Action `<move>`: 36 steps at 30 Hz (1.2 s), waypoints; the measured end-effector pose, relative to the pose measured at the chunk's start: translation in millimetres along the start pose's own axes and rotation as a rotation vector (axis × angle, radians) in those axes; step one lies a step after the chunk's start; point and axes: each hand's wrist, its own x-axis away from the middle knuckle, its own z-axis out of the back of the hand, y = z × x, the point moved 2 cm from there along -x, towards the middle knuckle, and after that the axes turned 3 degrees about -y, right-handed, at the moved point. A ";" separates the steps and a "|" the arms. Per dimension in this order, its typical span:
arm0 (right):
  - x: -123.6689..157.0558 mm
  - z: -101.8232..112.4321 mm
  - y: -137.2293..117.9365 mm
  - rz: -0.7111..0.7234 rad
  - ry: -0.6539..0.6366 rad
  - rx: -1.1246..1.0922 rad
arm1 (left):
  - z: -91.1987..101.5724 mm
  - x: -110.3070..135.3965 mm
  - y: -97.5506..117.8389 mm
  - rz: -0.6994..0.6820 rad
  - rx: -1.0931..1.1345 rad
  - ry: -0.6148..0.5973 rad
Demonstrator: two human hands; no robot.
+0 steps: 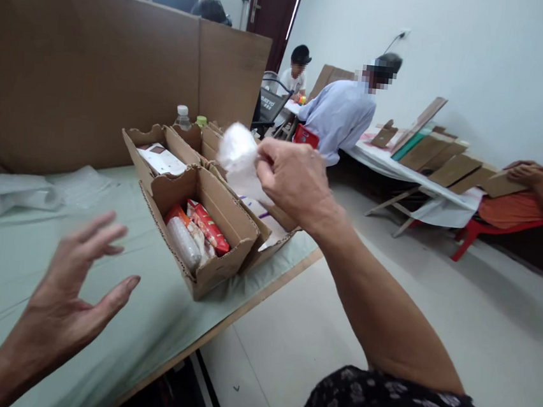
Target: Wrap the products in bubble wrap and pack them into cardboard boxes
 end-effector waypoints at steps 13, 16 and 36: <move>-6.1 -51.4 -59.9 0.529 -0.535 -0.264 | 47.0 7.6 -20.7 0.339 -0.167 0.111; 2.5 -83.0 -74.0 0.644 -0.692 -0.041 | 51.6 18.7 -31.5 0.403 -0.132 0.049; -113.9 -59.3 -106.6 0.589 -0.363 -0.547 | 65.5 21.3 -66.4 0.453 -0.051 -0.002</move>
